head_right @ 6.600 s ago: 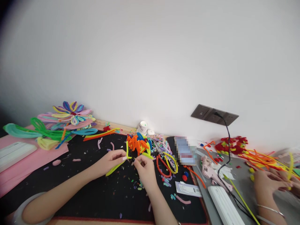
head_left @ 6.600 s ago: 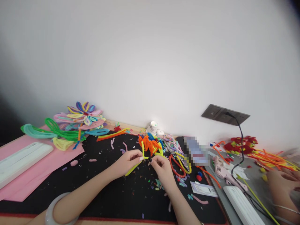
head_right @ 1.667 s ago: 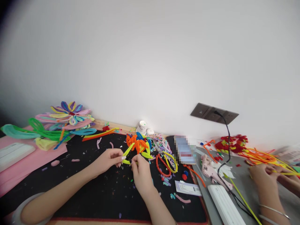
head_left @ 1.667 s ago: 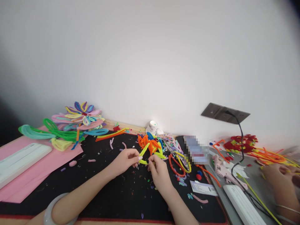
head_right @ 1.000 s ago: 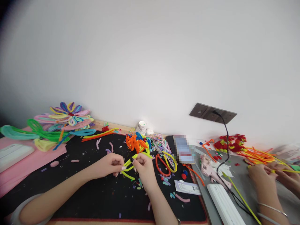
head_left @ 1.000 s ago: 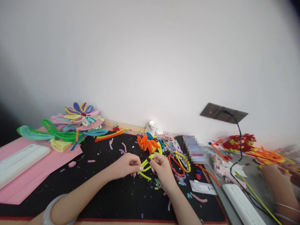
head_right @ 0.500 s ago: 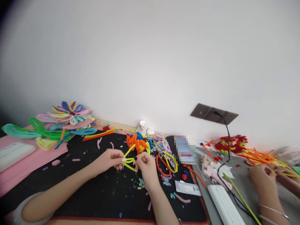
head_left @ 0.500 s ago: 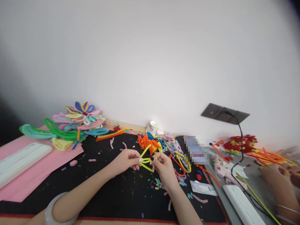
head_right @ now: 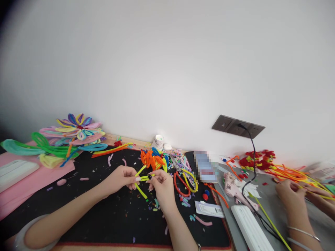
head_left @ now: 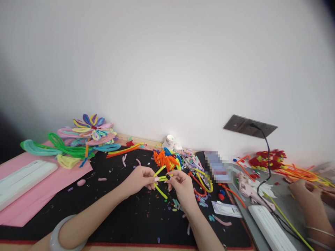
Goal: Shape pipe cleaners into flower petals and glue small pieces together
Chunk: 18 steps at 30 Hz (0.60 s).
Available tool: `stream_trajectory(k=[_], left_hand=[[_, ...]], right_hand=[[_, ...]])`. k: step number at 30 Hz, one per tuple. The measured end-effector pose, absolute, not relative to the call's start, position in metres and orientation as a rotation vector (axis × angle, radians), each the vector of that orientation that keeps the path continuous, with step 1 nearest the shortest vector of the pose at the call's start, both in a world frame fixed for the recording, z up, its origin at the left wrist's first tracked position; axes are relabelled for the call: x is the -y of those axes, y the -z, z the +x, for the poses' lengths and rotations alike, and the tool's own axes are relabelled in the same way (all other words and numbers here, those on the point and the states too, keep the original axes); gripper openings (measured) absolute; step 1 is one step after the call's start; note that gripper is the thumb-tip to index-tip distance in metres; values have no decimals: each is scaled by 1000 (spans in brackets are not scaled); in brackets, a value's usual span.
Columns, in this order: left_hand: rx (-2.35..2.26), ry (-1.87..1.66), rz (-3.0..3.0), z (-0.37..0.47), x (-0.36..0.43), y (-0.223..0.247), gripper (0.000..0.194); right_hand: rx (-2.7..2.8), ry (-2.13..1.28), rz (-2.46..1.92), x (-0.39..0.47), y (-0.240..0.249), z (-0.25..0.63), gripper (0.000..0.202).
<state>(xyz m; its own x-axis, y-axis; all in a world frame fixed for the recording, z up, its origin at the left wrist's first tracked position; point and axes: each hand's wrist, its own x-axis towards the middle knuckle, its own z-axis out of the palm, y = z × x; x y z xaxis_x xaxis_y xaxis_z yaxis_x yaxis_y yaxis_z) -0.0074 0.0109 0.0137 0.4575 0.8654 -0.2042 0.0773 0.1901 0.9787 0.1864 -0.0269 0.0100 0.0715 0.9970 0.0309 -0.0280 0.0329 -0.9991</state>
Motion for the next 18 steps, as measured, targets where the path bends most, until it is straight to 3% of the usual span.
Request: stream_trajectory(k=[11, 18], left_hand=[[-974, -694, 1253, -8, -10, -16, 39], [-995, -728, 1235, -8, -10, -17, 35]], right_hand=[[1191, -1163, -1169, 27, -14, 189, 11], [1217, -1143, -1198, 25, -9, 192, 23]])
